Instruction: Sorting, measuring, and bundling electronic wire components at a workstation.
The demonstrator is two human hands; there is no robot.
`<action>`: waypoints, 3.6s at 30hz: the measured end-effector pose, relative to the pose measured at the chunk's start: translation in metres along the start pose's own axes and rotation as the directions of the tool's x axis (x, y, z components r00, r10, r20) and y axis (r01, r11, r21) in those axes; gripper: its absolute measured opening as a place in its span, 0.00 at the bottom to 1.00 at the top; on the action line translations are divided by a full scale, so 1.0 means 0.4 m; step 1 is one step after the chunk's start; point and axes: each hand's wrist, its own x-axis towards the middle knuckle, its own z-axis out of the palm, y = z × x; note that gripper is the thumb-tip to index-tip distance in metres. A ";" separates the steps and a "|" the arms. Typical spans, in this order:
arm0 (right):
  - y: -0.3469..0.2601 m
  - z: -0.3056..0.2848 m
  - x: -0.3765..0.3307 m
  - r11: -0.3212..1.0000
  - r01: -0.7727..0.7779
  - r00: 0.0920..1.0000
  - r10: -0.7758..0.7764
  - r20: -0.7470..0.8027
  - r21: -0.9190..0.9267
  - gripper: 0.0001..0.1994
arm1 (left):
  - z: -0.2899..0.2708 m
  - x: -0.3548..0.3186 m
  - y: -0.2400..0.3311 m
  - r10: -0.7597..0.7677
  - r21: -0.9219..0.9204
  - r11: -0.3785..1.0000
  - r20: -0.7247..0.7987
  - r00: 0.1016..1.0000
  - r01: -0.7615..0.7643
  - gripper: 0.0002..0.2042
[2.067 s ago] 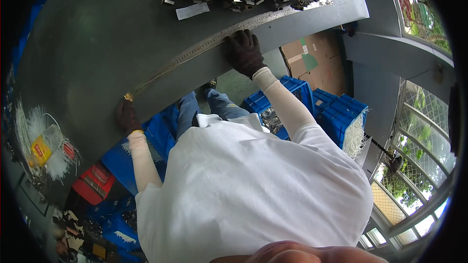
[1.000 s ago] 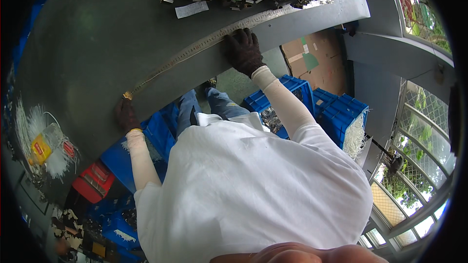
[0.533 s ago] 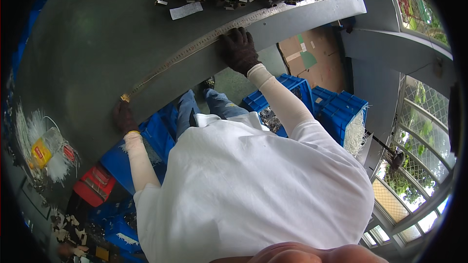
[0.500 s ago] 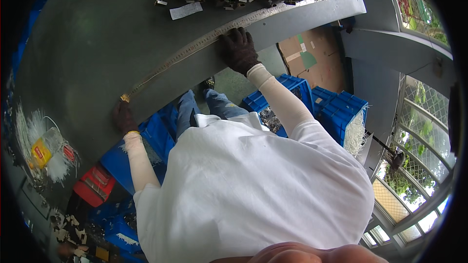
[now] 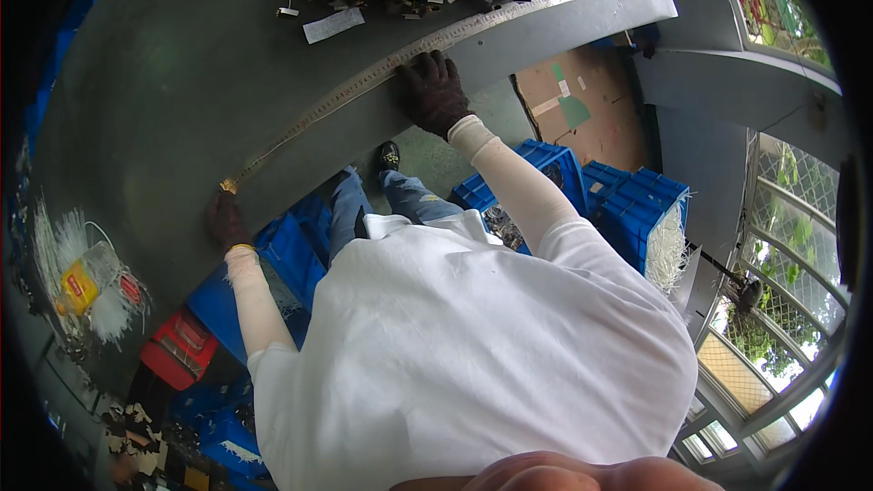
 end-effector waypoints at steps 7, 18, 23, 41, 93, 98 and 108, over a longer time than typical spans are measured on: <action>-0.009 0.007 -0.002 1.000 0.028 0.997 -0.027 -0.071 0.004 0.28 | -0.011 0.002 0.007 -0.031 0.015 0.999 0.002 1.000 0.031 0.15; 0.010 0.020 0.001 0.990 0.047 0.998 -0.052 -0.030 -0.135 0.28 | 0.020 -0.019 0.033 0.040 0.342 0.939 -0.031 0.999 -0.027 0.16; 0.004 0.036 0.006 0.995 0.030 0.999 -0.026 0.042 -0.098 0.30 | 0.018 -0.025 0.030 -0.036 0.010 0.999 -0.054 0.998 0.037 0.13; 0.013 0.049 -0.009 0.997 0.003 1.000 -0.003 -0.008 -0.078 0.33 | 0.004 0.036 -0.040 -0.005 0.200 0.980 -0.113 0.994 0.027 0.15; -0.009 0.020 0.003 1.000 0.004 1.000 -0.004 -0.020 0.016 0.29 | 0.009 0.004 0.000 -0.074 -0.151 0.986 0.001 0.997 0.073 0.10; -0.004 0.027 -0.003 1.000 0.008 0.999 -0.008 -0.031 0.014 0.30 | 0.003 0.007 -0.014 -0.052 -0.164 0.985 -0.032 0.998 0.046 0.10; 0.000 0.030 -0.004 1.000 -0.017 1.000 0.018 -0.013 0.004 0.31 | 0.029 -0.017 0.027 -0.079 -0.186 0.980 -0.071 0.994 0.065 0.06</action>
